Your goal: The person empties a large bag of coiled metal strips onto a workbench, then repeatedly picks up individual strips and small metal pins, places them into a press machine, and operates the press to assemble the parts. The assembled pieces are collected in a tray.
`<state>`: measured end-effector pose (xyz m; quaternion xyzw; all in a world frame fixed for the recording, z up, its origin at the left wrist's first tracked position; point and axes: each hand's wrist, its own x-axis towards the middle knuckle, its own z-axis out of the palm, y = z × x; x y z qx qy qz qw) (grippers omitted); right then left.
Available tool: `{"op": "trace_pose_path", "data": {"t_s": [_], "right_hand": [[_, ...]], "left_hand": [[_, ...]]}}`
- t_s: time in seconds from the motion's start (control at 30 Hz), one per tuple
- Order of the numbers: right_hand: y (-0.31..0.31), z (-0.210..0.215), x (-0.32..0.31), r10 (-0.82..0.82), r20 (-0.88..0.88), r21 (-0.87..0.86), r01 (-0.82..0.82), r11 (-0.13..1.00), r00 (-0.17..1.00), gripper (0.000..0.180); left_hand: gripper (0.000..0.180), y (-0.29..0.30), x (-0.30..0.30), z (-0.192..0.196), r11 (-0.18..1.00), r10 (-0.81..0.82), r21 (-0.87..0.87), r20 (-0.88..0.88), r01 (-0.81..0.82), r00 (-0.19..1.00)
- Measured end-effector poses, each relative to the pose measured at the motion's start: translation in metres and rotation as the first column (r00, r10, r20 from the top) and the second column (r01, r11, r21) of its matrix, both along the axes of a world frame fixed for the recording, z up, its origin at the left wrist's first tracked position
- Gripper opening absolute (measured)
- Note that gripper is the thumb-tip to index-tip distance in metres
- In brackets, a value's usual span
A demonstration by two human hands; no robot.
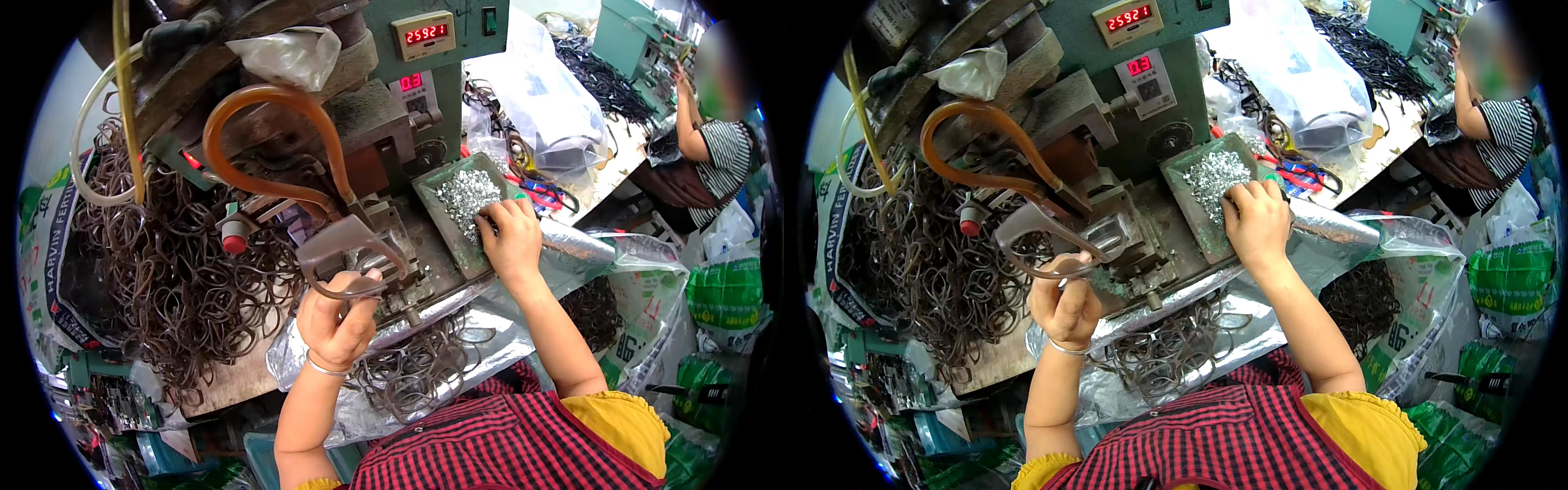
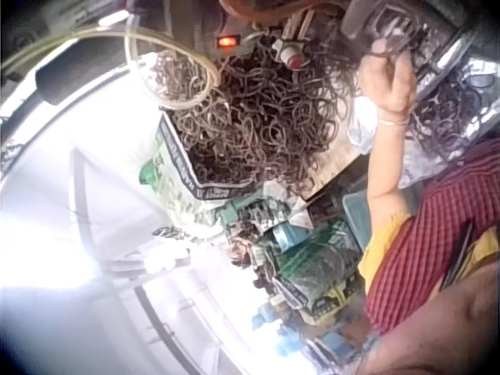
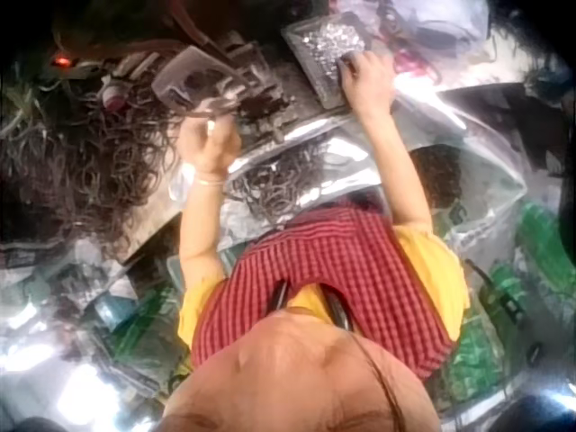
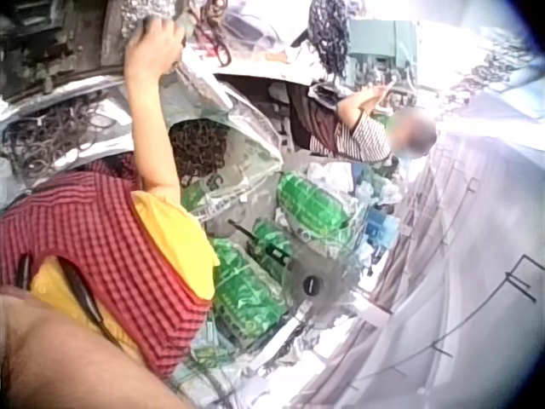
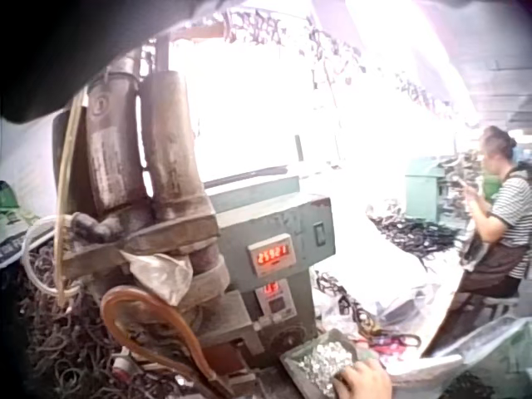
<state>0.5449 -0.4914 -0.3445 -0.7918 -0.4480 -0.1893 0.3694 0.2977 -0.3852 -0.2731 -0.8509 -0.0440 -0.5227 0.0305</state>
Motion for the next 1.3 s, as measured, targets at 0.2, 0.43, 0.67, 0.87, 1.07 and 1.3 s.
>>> {"op": "trace_pose_path", "data": {"t_s": [0.2, 0.43, 0.67, 0.87, 1.07, 1.3], "right_hand": [[0.015, 0.014, 0.018, 0.091, -0.065, 0.104, -0.084, 0.991, 0.994, 0.007], [0.015, 0.024, 0.025, 0.152, -0.326, 0.222, -0.080, 0.972, 0.933, 0.008], [0.012, -0.003, 0.033, 0.082, -0.059, 0.167, -0.071, 0.983, 0.995, 0.008], [0.081, 0.012, 0.011, 0.079, 0.144, -0.059, -0.071, 0.996, 0.986, 0.008], [0.068, -0.010, 0.009, 0.058, 0.242, -0.306, 0.019, 0.952, 0.969, 0.009], [0.005, -0.037, 0.026, 0.481, -0.711, 0.652, 0.226, 0.723, 0.513, 0.014]], "left_hand": [[0.034, 0.008, -0.010, 0.005, 0.998, -0.056, -0.021, -0.138, 0.054, 0.989], [0.028, 0.001, -0.007, -0.016, 0.992, -0.087, -0.096, -0.011, 0.086, 0.996], [0.033, 0.003, -0.001, -0.007, 0.997, -0.072, -0.023, 0.011, 0.073, 0.997], [0.036, 0.001, 0.002, -0.001, 0.999, -0.040, -0.006, 0.020, 0.040, 0.999], [0.037, -0.027, -0.063, -0.010, 0.982, 0.163, -0.077, -0.133, -0.175, 0.977], [0.015, 0.006, -0.180, 0.014, 0.586, 0.737, -0.382, -0.114, -0.715, 0.666]]}}
